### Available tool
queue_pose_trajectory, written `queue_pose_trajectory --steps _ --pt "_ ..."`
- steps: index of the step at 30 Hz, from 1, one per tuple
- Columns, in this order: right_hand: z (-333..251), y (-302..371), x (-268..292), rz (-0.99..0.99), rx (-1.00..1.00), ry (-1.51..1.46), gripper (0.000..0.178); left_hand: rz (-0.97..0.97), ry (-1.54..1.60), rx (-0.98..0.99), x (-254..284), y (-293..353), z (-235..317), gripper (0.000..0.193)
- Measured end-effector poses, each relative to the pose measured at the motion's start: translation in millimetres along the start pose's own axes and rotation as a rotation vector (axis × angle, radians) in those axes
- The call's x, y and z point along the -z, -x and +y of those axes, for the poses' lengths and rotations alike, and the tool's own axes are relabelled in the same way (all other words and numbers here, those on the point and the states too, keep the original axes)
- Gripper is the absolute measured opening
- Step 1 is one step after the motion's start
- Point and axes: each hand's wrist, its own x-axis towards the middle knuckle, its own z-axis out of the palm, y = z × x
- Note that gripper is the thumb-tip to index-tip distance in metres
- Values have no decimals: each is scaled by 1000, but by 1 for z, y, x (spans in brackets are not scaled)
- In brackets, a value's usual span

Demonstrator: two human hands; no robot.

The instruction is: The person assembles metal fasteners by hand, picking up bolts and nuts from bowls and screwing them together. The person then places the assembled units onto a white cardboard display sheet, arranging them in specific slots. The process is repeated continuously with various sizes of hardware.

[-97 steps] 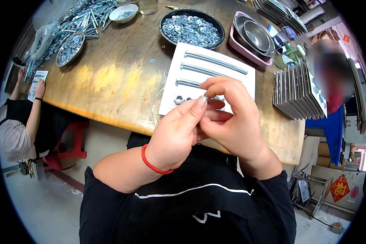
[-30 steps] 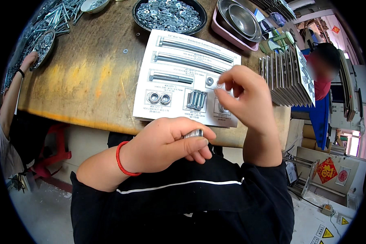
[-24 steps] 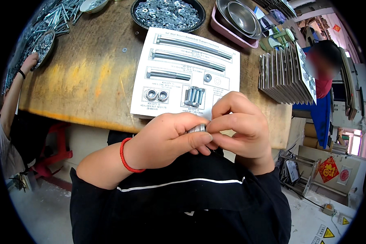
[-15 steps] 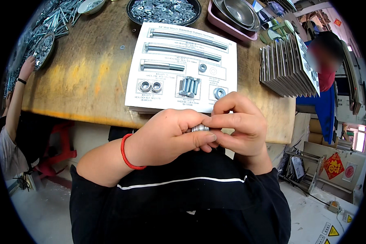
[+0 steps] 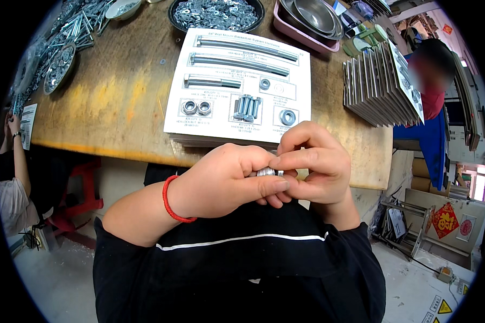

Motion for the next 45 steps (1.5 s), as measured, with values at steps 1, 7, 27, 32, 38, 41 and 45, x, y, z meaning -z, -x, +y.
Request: queue_pose_trajectory --steps 1,7,27,32,38,41,45 --pt "1 1 1 -12 -3 -2 29 -11 23 24 0 0 1 22" --pt "11 -2 1 -9 -26 -135 28 -82 136 44 7 -2 -2 25" --pt "42 -80 22 -195 -559 748 21 -71 88 25 30 4 2 29" --pt "31 -78 25 -113 -490 754 22 9 67 -32 27 5 8 32" --pt "-13 -57 6 93 -35 438 30 200 373 -219 17 -15 3 43" --pt "-8 -46 -10 158 38 527 30 114 466 -247 8 -21 2 46" --pt "-6 -33 -9 214 71 545 28 135 461 -219 -2 -21 -1 49"
